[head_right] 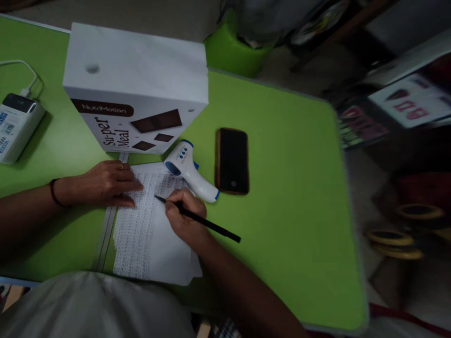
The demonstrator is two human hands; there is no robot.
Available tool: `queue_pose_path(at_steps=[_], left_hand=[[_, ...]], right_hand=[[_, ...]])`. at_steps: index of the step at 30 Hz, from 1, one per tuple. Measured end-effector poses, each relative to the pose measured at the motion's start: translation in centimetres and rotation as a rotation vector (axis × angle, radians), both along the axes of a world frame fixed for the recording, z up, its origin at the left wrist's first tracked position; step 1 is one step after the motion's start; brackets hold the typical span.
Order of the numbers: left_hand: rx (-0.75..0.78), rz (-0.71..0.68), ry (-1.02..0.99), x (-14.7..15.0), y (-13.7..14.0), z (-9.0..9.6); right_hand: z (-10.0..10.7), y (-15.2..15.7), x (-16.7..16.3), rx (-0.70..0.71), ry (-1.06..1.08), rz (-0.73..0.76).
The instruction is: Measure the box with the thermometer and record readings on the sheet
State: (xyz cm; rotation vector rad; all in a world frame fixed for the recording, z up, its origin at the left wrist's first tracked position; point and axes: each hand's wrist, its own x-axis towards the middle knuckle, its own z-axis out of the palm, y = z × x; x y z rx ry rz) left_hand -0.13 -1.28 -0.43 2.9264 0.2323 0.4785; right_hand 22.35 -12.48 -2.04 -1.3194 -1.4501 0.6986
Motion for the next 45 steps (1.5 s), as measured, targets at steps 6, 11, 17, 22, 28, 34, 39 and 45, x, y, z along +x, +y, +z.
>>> queue_pose_path(at_steps=[6, 11, 17, 22, 28, 34, 39, 45], left_hand=[[-0.006, -0.006, -0.008, 0.0, 0.0, 0.0], [-0.017, 0.001, 0.009, 0.0, 0.1, 0.1], [-0.011, -0.002, -0.006, 0.0, 0.0, 0.0], [-0.013, 0.001, -0.012, 0.0, 0.0, -0.1], [0.068, -0.011, -0.107, -0.1, -0.1, 0.2], [0.278, 0.515, -0.688, -0.7, 0.9, -0.4], [0.143, 0.681, -0.964, -1.2, 3.5, -2.0], [-0.423, 0.59, -0.752, -1.7, 5.0, -3.2]], right_hand=[[0.0, 0.0, 0.0, -0.034, -0.043, 0.003], [0.0, -0.1, 0.0, -0.037, -0.036, 0.017], [-0.1, -0.2, 0.1, -0.038, -0.056, -0.026], [0.0, -0.1, 0.0, 0.008, -0.067, 0.003], [-0.1, -0.3, 0.2, 0.181, -0.235, 0.041], [0.0, 0.2, 0.7, 0.408, -0.661, 0.257], [0.1, 0.8, 0.5, 0.516, -0.796, 0.285], [-0.4, 1.5, 1.7, 0.304, -0.9, -0.232]])
